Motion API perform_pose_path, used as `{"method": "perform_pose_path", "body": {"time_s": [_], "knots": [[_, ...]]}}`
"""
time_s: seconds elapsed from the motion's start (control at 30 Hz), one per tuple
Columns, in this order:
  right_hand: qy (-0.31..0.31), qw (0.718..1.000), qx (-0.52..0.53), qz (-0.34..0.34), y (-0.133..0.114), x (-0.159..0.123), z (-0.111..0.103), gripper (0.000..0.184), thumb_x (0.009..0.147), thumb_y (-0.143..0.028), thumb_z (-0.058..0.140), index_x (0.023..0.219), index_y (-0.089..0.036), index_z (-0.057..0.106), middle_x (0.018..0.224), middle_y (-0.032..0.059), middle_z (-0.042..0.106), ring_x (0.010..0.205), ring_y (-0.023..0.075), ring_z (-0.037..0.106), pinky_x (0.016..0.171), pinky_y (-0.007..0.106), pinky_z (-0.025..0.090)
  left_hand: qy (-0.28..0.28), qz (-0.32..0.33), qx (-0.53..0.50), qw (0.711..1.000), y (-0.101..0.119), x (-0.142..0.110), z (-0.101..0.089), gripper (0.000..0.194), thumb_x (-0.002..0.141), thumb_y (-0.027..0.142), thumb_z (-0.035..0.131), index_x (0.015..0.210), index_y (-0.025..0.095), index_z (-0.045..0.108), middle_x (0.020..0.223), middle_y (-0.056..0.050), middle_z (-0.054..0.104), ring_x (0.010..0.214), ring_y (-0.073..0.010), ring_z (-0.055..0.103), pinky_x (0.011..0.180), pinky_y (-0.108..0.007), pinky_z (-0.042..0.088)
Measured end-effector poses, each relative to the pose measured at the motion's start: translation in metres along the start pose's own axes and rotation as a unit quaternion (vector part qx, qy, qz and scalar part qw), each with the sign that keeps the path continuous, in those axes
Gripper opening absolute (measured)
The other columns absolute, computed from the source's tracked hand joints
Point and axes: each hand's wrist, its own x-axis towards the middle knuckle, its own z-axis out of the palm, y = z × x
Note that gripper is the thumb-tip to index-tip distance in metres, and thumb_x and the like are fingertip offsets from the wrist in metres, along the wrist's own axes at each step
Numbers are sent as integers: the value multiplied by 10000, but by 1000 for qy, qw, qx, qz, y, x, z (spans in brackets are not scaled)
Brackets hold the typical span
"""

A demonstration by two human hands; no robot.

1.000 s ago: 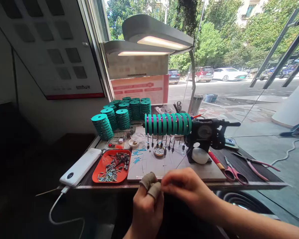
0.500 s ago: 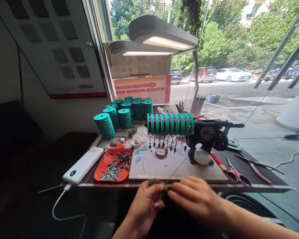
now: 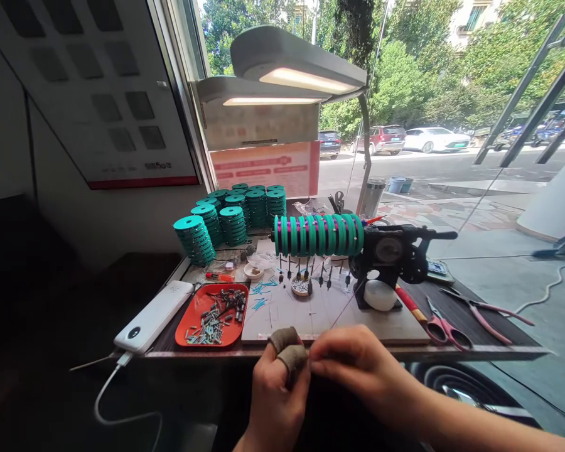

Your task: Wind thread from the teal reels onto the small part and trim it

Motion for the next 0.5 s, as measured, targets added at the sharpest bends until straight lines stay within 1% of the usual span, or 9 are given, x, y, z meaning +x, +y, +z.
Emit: {"method": "perform_pose_path", "body": {"time_s": [0.07, 0.13, 0.17, 0.23, 0.3, 0.4, 0.43, 0.47, 0.5], "knots": [[-4, 992, 86, 89, -7, 20, -4, 184, 691, -326, 602, 652, -147, 616, 623, 10, 608, 626, 148, 537, 614, 247, 414, 108, 101, 95, 984, -7, -4, 6, 136, 766, 71, 533, 838, 131, 633, 822, -88, 623, 772, -174, 628, 715, -249, 503], [-32, 985, 116, 127, -11, 40, -5, 157, 646, -289, 592, 590, -143, 591, 559, -9, 573, 551, 120, 498, 558, 231, 399, 186, 172, 196, 947, -13, -6, 12, 150, 774, 71, 532, 887, 115, 620, 853, -117, 623, 800, -199, 637, 729, -272, 513], [-41, 984, 111, 135, -11, 48, -4, 128, 632, -253, 587, 569, -142, 584, 531, -19, 559, 516, 104, 475, 531, 221, 386, 204, 193, 234, 931, -17, -6, 13, 144, 778, 77, 530, 889, 109, 617, 860, -130, 623, 802, -209, 641, 716, -279, 519], [-54, 983, 91, 150, -10, 63, -1, 88, 619, -178, 584, 541, -138, 580, 467, -44, 515, 447, 76, 414, 470, 200, 348, 213, 224, 276, 910, -21, -4, 14, 125, 778, 81, 535, 871, 100, 616, 850, -144, 631, 786, -221, 649, 688, -282, 528], [-67, 982, 68, 165, -9, 73, 4, 91, 618, -129, 589, 528, -131, 579, 421, -64, 468, 394, 56, 352, 419, 186, 303, 195, 250, 273, 908, -23, -2, 11, 130, 761, 60, 550, 869, 85, 617, 838, -154, 646, 779, -227, 654, 693, -281, 525], [-82, 983, 27, 164, -11, 81, 9, 105, 629, -104, 608, 527, -118, 584, 417, -60, 462, 365, 51, 338, 379, 182, 269, 138, 229, 209, 941, -17, 1, 7, 138, 743, 24, 543, 829, 84, 633, 779, -141, 663, 732, -217, 653, 661, -266, 511], [-80, 985, 10, 153, -13, 80, 9, 108, 636, -99, 610, 532, -117, 586, 427, -54, 471, 371, 57, 356, 381, 184, 275, 120, 196, 180, 956, -13, 2, 5, 125, 749, 28, 532, 777, 94, 635, 725, -119, 655, 673, -196, 643, 612, -251, 501], [-71, 988, -11, 135, -15, 77, 8, 100, 646, -98, 611, 550, -118, 593, 444, -48, 482, 388, 67, 381, 392, 188, 288, 99, 141, 134, 976, -8, 2, 5, 124, 758, 46, 527, 726, 106, 630, 676, -92, 636, 617, -169, 620, 567, -234, 482], [-56, 992, -32, 113, -17, 70, 6, 80, 664, -105, 609, 585, -121, 603, 473, -40, 498, 421, 80, 412, 417, 195, 308, 77, 58, 63, 993, -4, 3, 4, 128, 768, 77, 530, 686, 118, 620, 626, -58, 606, 560, -135, 580, 525, -213, 456]]}}
